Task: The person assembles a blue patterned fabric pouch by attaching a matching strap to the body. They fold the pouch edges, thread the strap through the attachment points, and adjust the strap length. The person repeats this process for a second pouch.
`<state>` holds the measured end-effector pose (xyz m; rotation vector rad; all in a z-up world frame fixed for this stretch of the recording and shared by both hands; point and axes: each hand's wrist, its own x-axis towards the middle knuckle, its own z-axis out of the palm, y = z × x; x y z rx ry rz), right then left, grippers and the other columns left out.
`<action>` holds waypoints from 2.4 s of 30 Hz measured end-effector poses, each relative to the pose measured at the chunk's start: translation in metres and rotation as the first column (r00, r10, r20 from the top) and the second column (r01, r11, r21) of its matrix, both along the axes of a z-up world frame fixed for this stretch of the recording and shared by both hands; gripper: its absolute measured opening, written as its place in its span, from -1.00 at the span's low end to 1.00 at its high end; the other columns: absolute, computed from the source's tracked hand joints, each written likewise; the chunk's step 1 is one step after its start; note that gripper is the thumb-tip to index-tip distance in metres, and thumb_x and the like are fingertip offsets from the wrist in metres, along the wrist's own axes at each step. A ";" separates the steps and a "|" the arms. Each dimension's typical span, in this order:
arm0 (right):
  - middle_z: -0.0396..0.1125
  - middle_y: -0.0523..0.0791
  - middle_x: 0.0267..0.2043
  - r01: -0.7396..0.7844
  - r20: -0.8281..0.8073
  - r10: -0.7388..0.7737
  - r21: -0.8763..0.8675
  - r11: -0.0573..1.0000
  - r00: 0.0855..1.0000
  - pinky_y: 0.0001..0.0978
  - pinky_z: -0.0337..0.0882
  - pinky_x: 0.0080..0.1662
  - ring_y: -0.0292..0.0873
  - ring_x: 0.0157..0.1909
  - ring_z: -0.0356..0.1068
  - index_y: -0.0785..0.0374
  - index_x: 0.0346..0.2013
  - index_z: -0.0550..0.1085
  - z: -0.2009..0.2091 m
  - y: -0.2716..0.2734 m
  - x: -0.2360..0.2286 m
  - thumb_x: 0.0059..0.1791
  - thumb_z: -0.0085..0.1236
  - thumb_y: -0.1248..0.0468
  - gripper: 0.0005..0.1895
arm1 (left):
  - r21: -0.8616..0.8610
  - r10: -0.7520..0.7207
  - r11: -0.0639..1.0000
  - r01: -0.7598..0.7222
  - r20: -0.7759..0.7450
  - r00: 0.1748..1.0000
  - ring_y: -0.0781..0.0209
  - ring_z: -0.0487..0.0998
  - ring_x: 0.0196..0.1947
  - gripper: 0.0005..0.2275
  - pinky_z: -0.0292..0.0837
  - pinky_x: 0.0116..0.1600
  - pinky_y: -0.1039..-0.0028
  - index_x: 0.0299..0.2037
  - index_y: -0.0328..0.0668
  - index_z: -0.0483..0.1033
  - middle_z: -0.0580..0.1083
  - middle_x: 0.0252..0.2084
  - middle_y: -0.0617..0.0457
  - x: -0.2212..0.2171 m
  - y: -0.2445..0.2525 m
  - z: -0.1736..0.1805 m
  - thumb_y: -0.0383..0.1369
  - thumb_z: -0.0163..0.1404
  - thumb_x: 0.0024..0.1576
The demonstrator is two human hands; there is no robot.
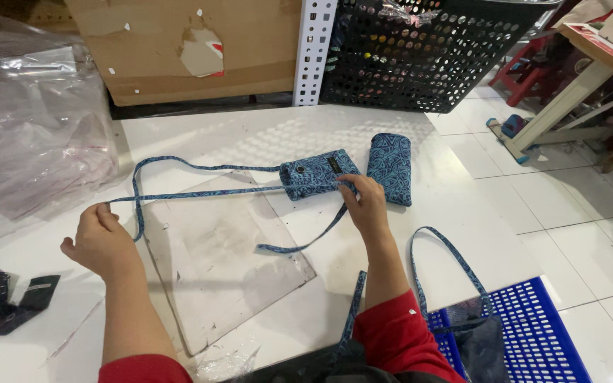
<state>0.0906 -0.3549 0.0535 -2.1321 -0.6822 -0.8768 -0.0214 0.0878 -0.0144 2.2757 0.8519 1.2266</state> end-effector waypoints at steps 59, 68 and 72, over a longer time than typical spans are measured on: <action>0.39 -0.21 -0.02 -0.585 -0.504 0.841 0.629 0.512 0.195 -0.45 0.46 0.03 -0.32 -0.05 0.40 0.18 0.10 0.39 -0.025 0.050 -0.025 -0.04 0.25 0.33 -0.57 | -0.209 -0.841 0.538 0.816 -0.198 0.504 0.08 0.65 -0.30 -0.79 0.53 -0.19 0.32 0.02 -0.07 0.58 0.60 -0.25 -0.01 0.003 -0.163 0.032 -0.37 0.02 0.21; 0.48 -0.14 -0.17 -0.529 -0.492 0.618 0.325 0.784 0.613 -0.45 0.47 -0.07 -0.31 -0.12 0.45 0.26 -0.08 0.55 -0.044 0.064 -0.027 0.05 0.24 0.34 -0.84 | -0.014 -0.867 0.497 0.868 -0.057 0.495 -0.10 0.58 -0.24 -0.79 0.45 -0.16 0.28 -0.09 -0.24 0.54 0.56 -0.19 -0.11 -0.003 -0.179 0.042 -0.35 0.09 0.11; 0.48 -0.16 -0.23 -0.447 -0.596 0.624 0.439 0.780 0.505 -0.48 0.46 -0.08 -0.35 -0.17 0.44 0.29 -0.08 0.51 -0.047 0.073 -0.034 0.05 0.21 0.31 -0.82 | -0.101 -0.856 0.516 0.850 -0.024 0.517 -0.05 0.59 -0.28 -0.89 0.45 -0.18 0.30 -0.18 -0.21 0.54 0.57 -0.26 -0.06 -0.005 -0.180 0.043 -0.40 0.09 0.15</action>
